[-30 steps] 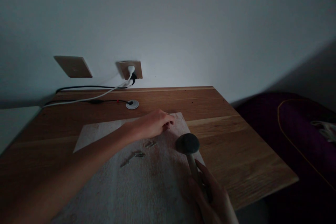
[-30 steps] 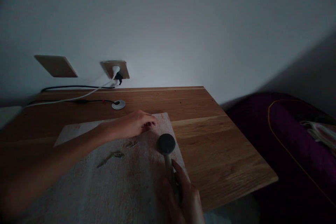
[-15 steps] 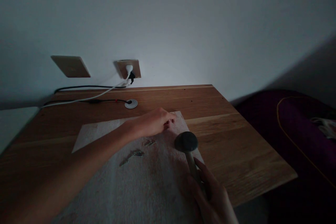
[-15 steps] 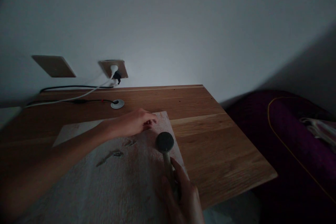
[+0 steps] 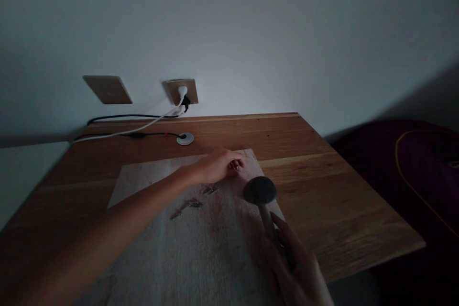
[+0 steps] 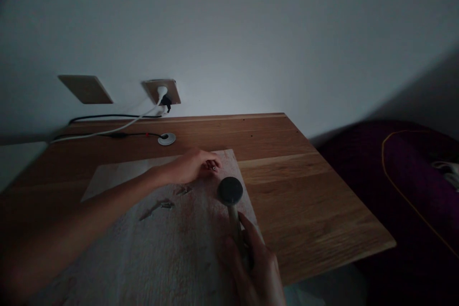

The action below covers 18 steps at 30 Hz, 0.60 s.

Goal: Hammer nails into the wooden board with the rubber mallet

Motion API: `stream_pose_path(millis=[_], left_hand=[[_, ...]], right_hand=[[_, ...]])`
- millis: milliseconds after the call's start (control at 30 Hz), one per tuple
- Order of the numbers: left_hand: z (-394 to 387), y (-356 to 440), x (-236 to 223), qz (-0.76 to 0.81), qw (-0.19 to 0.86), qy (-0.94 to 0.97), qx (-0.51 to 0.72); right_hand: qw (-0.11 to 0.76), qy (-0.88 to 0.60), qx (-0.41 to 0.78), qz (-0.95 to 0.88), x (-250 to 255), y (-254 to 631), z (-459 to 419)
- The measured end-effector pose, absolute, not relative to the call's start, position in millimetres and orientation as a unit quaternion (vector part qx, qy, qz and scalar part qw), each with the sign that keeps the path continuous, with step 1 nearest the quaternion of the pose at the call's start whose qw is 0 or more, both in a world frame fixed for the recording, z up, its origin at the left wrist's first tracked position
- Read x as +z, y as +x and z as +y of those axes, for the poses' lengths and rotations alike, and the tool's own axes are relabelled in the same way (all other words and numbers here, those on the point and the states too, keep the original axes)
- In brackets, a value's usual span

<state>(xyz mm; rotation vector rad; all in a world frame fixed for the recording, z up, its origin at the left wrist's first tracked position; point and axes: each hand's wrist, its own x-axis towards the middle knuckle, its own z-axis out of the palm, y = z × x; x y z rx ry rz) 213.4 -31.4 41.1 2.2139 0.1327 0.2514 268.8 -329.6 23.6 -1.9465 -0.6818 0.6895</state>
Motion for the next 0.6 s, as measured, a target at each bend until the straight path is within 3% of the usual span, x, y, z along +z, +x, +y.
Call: stream_pose_path(millis=[600], left_hand=[[-12,215,49,0.094,0.663,0.743,0.024]], right_hand=[[0.417,-0.793,0.301,-0.327,15,290,-343]])
